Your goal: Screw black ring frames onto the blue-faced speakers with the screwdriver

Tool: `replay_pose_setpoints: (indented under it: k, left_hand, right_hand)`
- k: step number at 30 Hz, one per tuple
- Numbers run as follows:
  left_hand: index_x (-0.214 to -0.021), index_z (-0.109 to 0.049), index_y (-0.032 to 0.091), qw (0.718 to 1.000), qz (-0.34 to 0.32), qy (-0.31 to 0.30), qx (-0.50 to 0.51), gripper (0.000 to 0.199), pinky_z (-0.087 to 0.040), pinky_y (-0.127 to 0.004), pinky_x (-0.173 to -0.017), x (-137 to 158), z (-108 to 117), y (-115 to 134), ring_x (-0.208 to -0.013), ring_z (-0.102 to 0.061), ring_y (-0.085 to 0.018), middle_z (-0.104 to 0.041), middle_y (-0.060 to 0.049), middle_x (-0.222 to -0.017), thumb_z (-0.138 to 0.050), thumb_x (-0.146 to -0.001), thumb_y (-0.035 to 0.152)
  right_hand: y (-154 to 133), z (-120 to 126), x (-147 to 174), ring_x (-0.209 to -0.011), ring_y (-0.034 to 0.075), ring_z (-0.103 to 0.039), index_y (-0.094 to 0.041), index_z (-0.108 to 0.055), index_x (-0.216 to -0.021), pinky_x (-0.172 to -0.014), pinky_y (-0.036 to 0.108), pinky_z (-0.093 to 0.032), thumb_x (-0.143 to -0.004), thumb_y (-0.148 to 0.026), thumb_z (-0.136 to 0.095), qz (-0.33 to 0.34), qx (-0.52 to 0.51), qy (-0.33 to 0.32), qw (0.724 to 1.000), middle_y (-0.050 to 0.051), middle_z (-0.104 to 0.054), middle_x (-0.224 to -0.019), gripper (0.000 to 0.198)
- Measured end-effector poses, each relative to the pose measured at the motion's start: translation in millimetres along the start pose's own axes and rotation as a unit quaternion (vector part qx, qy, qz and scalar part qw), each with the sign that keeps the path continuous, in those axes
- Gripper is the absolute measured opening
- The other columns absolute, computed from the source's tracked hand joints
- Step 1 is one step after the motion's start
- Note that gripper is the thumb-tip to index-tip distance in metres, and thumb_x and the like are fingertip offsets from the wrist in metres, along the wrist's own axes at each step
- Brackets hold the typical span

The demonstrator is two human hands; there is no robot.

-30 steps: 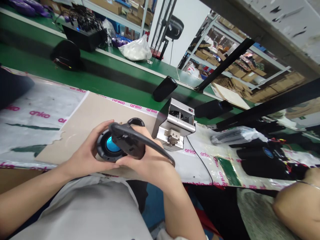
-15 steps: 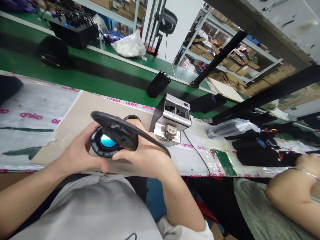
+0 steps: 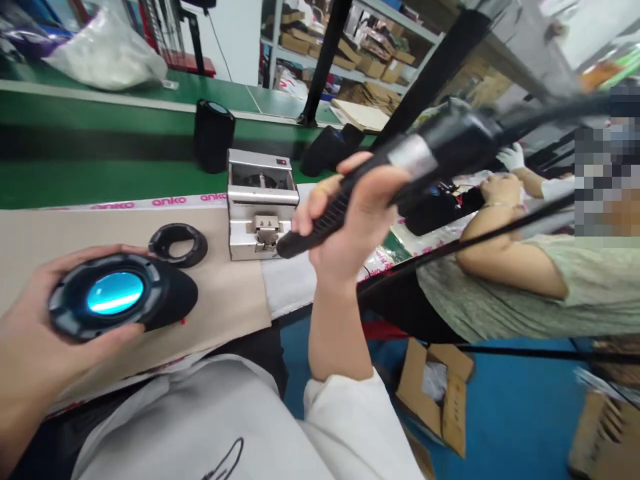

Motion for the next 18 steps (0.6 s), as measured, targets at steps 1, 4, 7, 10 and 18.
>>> replay_pose_setpoints:
  k: [1, 4, 7, 10, 18]
  left_hand:
    - [-0.140, -0.062, 0.027, 1.000, -0.006, -0.016, 0.007, 0.078, -0.054, -0.055, -0.121, -4.6, -8.5, 2.7, -0.139, -0.067, -0.037, -0.073, -0.008, -0.144, -0.095, -0.071, 0.040]
    - [-0.140, -0.063, 0.025, 0.997, -0.019, -0.063, 0.026, 0.079, -0.058, -0.051, -0.117, -17.0, -34.0, 8.5, -0.136, -0.069, -0.037, -0.072, -0.008, -0.144, -0.096, -0.071, 0.044]
    - [-0.140, -0.064, 0.026, 0.996, -0.014, -0.079, 0.034, 0.078, -0.062, -0.046, -0.109, -24.2, -47.2, 9.6, -0.129, -0.073, -0.035, -0.075, -0.007, -0.138, -0.095, -0.072, 0.046]
    - [-0.138, -0.065, 0.025, 0.997, -0.023, -0.068, 0.039, 0.077, -0.063, -0.047, -0.108, -26.1, -47.3, 10.9, -0.127, -0.074, -0.035, -0.076, -0.008, -0.137, -0.095, -0.071, 0.046]
    - [-0.141, -0.064, 0.025, 0.996, -0.025, -0.077, 0.043, 0.079, -0.062, -0.045, -0.109, -25.7, -45.8, 10.5, -0.128, -0.074, -0.034, -0.075, -0.008, -0.139, -0.096, -0.071, 0.044]
  right_hand:
    - [5.3, -6.5, -4.7, -0.048, 0.015, -0.050, -0.029, -0.048, -0.101, -0.048, 0.031, -0.043, -0.091, -0.087, -0.067, -0.007, 0.016, -0.015, 1.000, -0.004, -0.047, -0.066, 0.062]
    - [22.1, -25.4, -19.7, -0.048, 0.013, -0.050, -0.029, -0.047, -0.099, -0.048, 0.032, -0.041, -0.083, -0.098, -0.063, -0.010, 0.037, -0.039, 0.999, -0.006, -0.048, -0.064, 0.073]
    - [39.6, -36.5, -30.0, -0.046, 0.010, -0.045, -0.029, -0.045, -0.095, -0.047, 0.031, -0.038, -0.070, -0.113, -0.050, -0.023, 0.047, -0.046, 0.998, -0.009, -0.043, -0.058, 0.088]
    - [54.1, -39.8, -34.4, -0.047, 0.010, -0.045, -0.030, -0.047, -0.095, -0.048, 0.034, -0.038, -0.071, -0.111, -0.053, -0.022, 0.032, -0.061, 0.997, -0.010, -0.044, -0.058, 0.085]
    - [87.9, -45.4, -47.2, -0.045, 0.005, -0.042, -0.029, -0.046, -0.100, -0.046, 0.028, -0.033, -0.071, -0.107, -0.064, -0.034, 0.045, -0.120, 0.991, -0.015, -0.043, -0.053, 0.085]
Point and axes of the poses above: each hand's wrist, its own x-axis away from the middle knuckle, its own z-axis out of the back of the hand, y = z × x, the point moved 6 cm from there along -x, towards the middle knuckle
